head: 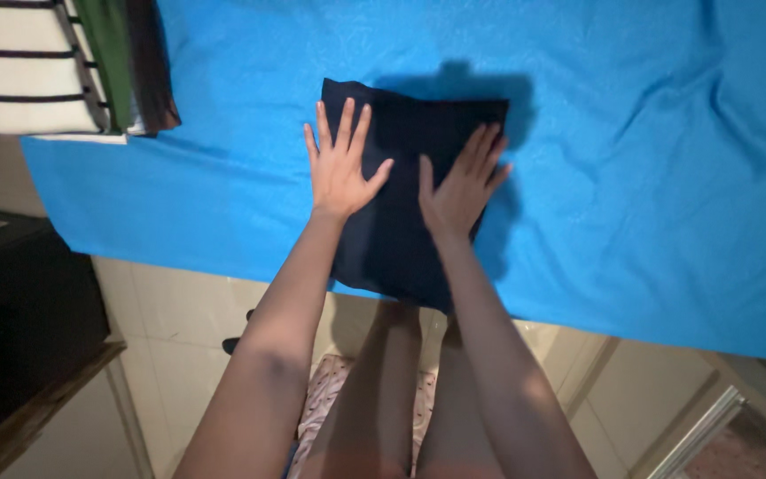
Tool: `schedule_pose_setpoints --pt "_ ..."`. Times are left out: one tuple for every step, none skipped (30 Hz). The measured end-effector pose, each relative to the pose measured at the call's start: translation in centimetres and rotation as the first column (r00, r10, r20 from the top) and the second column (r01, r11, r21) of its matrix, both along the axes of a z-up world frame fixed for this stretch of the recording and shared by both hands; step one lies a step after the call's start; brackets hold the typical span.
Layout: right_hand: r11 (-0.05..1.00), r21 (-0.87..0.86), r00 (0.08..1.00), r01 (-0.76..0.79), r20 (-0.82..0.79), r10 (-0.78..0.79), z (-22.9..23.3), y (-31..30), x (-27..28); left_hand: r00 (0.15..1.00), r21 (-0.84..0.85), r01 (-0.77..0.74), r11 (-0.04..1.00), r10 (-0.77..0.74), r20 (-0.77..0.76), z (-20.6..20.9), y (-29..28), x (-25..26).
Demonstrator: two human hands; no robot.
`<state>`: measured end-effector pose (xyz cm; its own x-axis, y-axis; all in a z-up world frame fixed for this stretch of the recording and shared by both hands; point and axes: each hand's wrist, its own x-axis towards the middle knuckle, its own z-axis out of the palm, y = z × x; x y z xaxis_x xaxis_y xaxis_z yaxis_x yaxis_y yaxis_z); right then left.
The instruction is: The person folds several garments on a blue-covered surface. They fold a dark blue pair of pants, a white pair of shorts, a light pink pair of pants, a maroon pair of pants, and a peach-colored pair of pants. Each item is smoothed and folded into a compact rectangle and placed in a stack.
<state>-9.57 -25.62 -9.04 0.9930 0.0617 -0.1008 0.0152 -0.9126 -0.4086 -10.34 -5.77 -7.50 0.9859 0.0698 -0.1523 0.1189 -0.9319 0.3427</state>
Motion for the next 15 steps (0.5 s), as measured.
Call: schedule_pose_setpoints --pt "1.000 -0.010 1.000 0.007 0.012 -0.007 -0.1 0.0 -1.4 1.000 0.005 -0.002 1.000 0.002 0.002 0.3 0.0 0.0" --pt "0.996 -0.053 0.996 -0.072 -0.048 0.070 -0.1 -0.1 -3.7 1.000 0.005 0.001 1.000 -0.001 0.004 0.5 -0.1 -0.1" --pt "0.984 -0.090 0.983 -0.154 -0.111 0.144 0.1 -0.4 -6.5 1.000 0.004 0.003 1.000 -0.003 0.006 0.7 -0.2 0.0" --pt "0.973 -0.062 0.970 -0.223 -0.116 0.214 0.3 -1.1 -9.3 1.000 0.009 0.000 1.000 0.000 0.005 0.8 -0.3 0.1" --pt "0.956 -0.034 0.951 -0.290 -0.119 0.284 0.3 -1.7 -12.1 1.000 0.014 -0.003 1.000 0.003 0.004 0.8 -0.4 0.2" --pt "0.955 -0.021 0.938 -0.297 -0.192 0.288 0.3 -2.4 -14.7 1.000 0.020 -0.006 1.000 0.006 -0.001 0.8 -0.4 0.2" --pt "0.953 -0.007 0.920 -0.303 -0.264 0.291 0.2 -3.1 -17.0 1.000 0.038 -0.019 0.999 0.019 0.002 0.7 -0.4 -0.2" --pt "0.946 -0.002 0.908 -0.325 -0.280 0.311 0.2 -4.0 -19.1 0.999 0.052 -0.032 0.998 0.032 0.001 0.6 -0.7 -0.9" --pt "0.938 0.004 0.896 -0.346 -0.295 0.332 0.5 -5.1 -20.9 0.999 0.067 -0.045 0.997 0.045 0.000 0.4 -0.8 -1.5" --pt "0.929 0.010 0.884 -0.369 -0.307 0.354 0.8 -6.0 -22.1 0.998 0.049 -0.058 0.997 0.058 -0.012 0.4 -0.9 -2.7" --pt "0.921 -0.006 0.889 -0.389 -0.264 0.374 1.5 -7.0 -23.1 0.997 0.031 -0.070 0.997 0.071 -0.025 0.7 -1.1 -4.6" --pt "0.912 -0.022 0.894 -0.409 -0.212 0.395 2.1 -7.8 -23.5 0.996 0.017 -0.085 0.996 0.085 -0.029 1.0 -1.0 -6.3" --pt "0.903 -0.039 0.895 -0.428 -0.159 0.417 2.6 -8.3 -23.5 0.989 0.067 -0.111 0.992 0.117 -0.088 1.5 -0.7 -8.3" --pt "0.947 0.059 0.940 -0.315 -0.121 0.320 3.0 -8.8 -23.0 0.977 0.114 -0.136 0.984 0.153 -0.151 1.8 -0.7 -10.4" --pt "0.967 0.161 0.972 -0.199 -0.093 0.216 3.2 -9.2 -22.4 0.972 0.159 -0.192 0.968 0.210 -0.106 1.9 -0.6 -12.0"
